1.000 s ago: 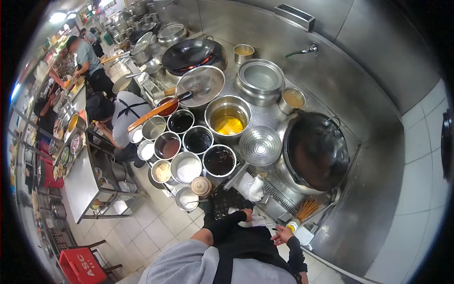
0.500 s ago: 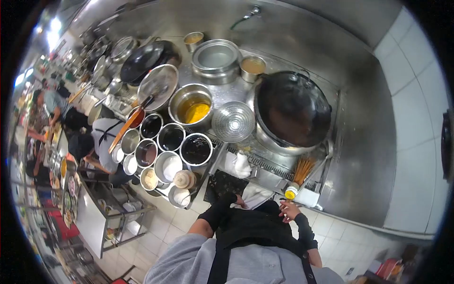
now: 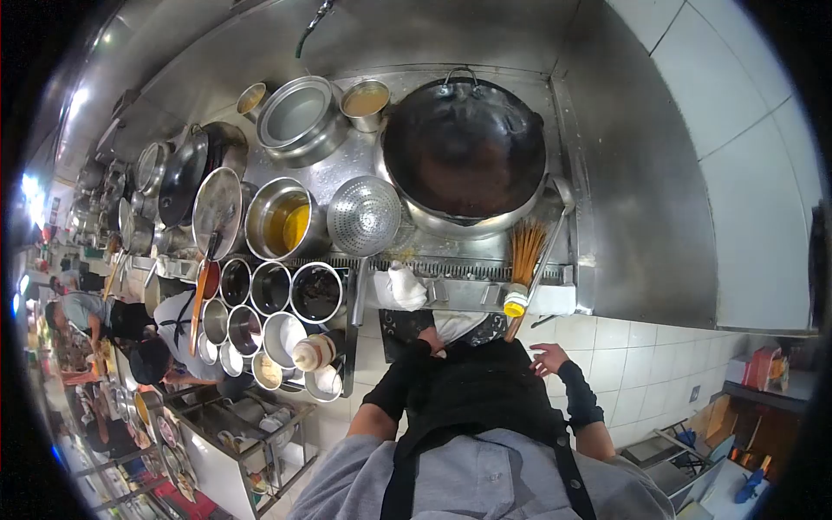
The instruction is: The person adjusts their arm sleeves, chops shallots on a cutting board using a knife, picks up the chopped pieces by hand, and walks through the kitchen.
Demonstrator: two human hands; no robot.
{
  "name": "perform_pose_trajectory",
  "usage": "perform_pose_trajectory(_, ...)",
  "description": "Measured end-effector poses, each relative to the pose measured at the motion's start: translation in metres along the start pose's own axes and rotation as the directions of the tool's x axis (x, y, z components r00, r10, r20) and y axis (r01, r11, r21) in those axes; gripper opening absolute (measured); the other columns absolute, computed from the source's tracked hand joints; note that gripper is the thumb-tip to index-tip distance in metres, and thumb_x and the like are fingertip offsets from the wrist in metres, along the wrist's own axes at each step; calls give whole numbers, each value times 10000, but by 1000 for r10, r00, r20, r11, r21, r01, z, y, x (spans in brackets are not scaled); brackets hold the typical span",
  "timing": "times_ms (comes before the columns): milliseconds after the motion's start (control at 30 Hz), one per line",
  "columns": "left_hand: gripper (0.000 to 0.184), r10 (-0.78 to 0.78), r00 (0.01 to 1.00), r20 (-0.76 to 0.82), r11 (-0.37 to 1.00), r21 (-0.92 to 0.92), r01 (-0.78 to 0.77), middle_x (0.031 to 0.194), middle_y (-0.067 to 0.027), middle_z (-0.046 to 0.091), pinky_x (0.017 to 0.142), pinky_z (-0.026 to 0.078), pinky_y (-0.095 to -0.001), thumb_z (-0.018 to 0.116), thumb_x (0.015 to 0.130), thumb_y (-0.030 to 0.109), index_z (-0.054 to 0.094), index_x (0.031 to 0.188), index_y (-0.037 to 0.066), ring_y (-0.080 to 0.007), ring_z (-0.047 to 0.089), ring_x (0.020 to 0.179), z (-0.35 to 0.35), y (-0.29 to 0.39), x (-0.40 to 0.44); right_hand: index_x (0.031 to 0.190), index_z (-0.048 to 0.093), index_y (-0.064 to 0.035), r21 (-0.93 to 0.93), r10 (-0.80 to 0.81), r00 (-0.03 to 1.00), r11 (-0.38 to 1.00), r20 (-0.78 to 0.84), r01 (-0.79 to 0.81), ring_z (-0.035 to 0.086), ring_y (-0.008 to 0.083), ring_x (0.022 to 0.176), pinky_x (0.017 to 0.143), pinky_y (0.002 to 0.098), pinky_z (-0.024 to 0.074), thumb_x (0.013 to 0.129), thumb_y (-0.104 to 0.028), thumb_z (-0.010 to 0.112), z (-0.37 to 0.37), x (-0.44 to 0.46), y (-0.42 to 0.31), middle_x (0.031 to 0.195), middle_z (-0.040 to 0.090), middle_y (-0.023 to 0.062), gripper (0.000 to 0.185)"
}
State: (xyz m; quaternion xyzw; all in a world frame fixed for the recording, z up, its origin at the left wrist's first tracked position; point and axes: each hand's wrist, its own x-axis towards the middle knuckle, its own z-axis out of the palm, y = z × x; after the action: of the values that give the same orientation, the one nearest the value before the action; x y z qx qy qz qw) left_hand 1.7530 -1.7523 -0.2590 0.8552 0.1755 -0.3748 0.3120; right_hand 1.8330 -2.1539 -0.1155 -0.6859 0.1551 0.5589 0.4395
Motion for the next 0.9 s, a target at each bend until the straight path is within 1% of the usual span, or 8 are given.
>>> perform_pose_trajectory(233,666,-112,992,53,791,-599,121,1150,-245,671,613,611,-380,838,671,348,617,1149,-58,-357,726,883,-47,62,-59,1347,559,-101,38,174,962,985,-208,-170,696,324,723,640,451,597,915,-107,536,-17,49,144,958,720,211,433)
perform_pose_trajectory(367,505,34,993,-112,986,164,-16,1096,-237,703,692,607,-428,785,717,362,712,971,-68,-366,725,892,38,8,27,1305,600,-107,-269,35,965,957,-262,-107,687,342,810,727,458,571,905,-178,550,-20,61,167,990,718,211,410)
perform_pose_trajectory(500,409,-113,982,-151,971,-227,77,1027,-266,708,772,597,-451,787,742,218,703,1012,-77,-377,717,934,6,35,-6,1264,641,-112,-698,-238,957,714,-165,58,678,359,897,814,464,544,895,-248,565,-41,83,174,1022,715,211,400)
perform_pose_trajectory(700,608,-101,994,-45,995,-16,101,1271,-323,555,920,523,-552,864,689,338,686,1151,-16,-445,594,1164,8,52,12,1202,703,-120,-936,-534,843,259,67,238,664,386,1027,944,474,505,881,-355,587,-86,138,184,1070,712,212,414)
perform_pose_trajectory(733,703,-118,990,-73,992,-61,114,1289,-328,537,926,517,-557,867,658,434,678,1170,-10,-455,590,1160,0,63,-3,1192,713,-121,-929,-580,811,249,82,273,662,390,1048,966,475,498,879,-372,591,-94,158,183,1078,711,212,419)
perform_pose_trajectory(767,801,-121,989,-87,989,-96,113,1307,-333,519,931,510,-563,869,628,529,670,1190,-5,-466,586,1157,-15,73,-23,1238,675,-80,-754,-471,882,578,6,314,662,400,1034,968,482,501,853,-365,635,-92,149,157,1095,701,227,481)
perform_pose_trajectory(833,880,-164,986,39,982,-91,167,1307,-285,540,949,499,-549,834,601,641,648,1234,59,-436,574,1191,-52,94,-61,1335,572,-37,-538,-114,983,843,-144,19,640,397,1094,973,517,501,833,-364,680,-43,84,52,1239,637,227,609)
perform_pose_trajectory(900,605,-212,968,-135,975,35,218,1298,-205,584,947,516,-518,765,738,503,686,1173,91,-376,607,1179,-43,97,-51,1268,603,-89,-721,-127,991,690,-38,61,601,376,1175,979,506,500,769,-396,743,-58,92,78,1351,585,189,603)
